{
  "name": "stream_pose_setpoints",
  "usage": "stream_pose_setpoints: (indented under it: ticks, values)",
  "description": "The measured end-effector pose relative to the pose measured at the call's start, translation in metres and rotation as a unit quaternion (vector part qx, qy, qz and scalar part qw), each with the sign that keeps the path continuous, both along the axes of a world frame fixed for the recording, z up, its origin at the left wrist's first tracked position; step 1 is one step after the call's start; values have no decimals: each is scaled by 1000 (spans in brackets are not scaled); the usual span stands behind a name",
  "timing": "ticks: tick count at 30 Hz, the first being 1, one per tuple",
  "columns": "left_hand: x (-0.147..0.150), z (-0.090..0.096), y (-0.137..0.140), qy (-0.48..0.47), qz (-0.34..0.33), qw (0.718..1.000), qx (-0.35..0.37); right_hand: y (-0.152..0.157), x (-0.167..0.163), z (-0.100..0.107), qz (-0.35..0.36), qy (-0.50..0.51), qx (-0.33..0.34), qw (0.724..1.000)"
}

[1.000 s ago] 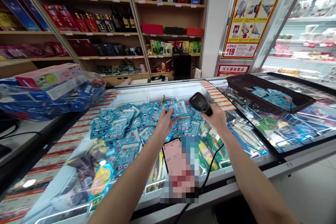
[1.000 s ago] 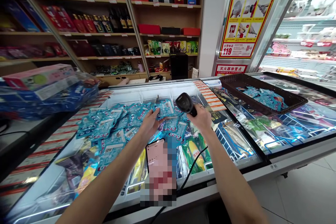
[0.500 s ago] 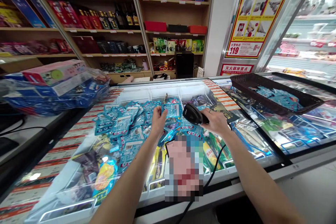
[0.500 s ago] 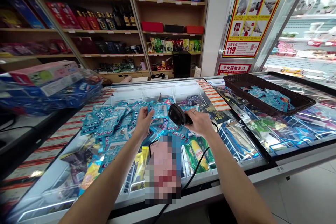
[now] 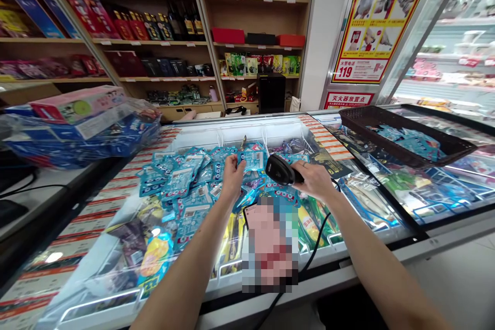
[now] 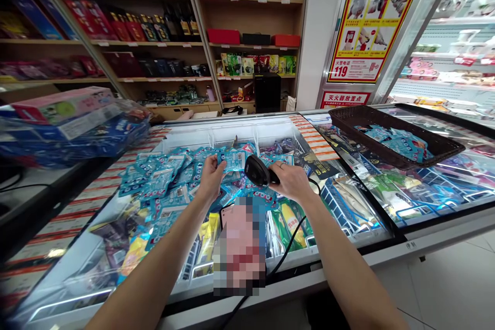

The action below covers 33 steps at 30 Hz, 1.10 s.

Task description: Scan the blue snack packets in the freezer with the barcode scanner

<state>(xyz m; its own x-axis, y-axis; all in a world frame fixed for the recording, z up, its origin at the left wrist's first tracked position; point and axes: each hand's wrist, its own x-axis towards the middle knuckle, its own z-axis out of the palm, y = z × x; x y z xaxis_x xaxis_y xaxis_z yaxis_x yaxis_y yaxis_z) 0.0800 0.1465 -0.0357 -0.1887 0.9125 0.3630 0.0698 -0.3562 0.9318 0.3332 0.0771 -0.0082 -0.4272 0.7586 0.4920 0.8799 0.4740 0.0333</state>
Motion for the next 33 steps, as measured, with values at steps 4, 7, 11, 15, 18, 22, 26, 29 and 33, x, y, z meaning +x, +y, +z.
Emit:
stream_pose_setpoints:
  ticks: [4,7,11,15,18,22,26,29,33]
  values:
    - [-1,-1,0,-21,-12,1000,2,1,-1,-3,1,2,7,1000]
    - [-1,-1,0,-14,-12,1000,2,2,-1,-3,1,2,12,1000]
    - [-2,3,1,-1,-4,1000,10,2,-1,-3,-2,20,26,999]
    - [-14,13,5,18,47,998,43,3,0,-5,-15,29,38,999]
    - [-32,19,4,88,120,987,65,4,0,-6,-29,22,32,999]
    - [-49,27,-7,214,216,947,108,5,-1,-8,-46,22,19,999]
    - [-40,29,-16,369,173,898,165,7,0,-10,-72,23,6,997]
    - [-30,19,-16,493,36,854,162,8,2,-11,-84,18,4,996]
    - [-31,1,-8,562,4,815,140,10,6,-12,-104,22,9,994]
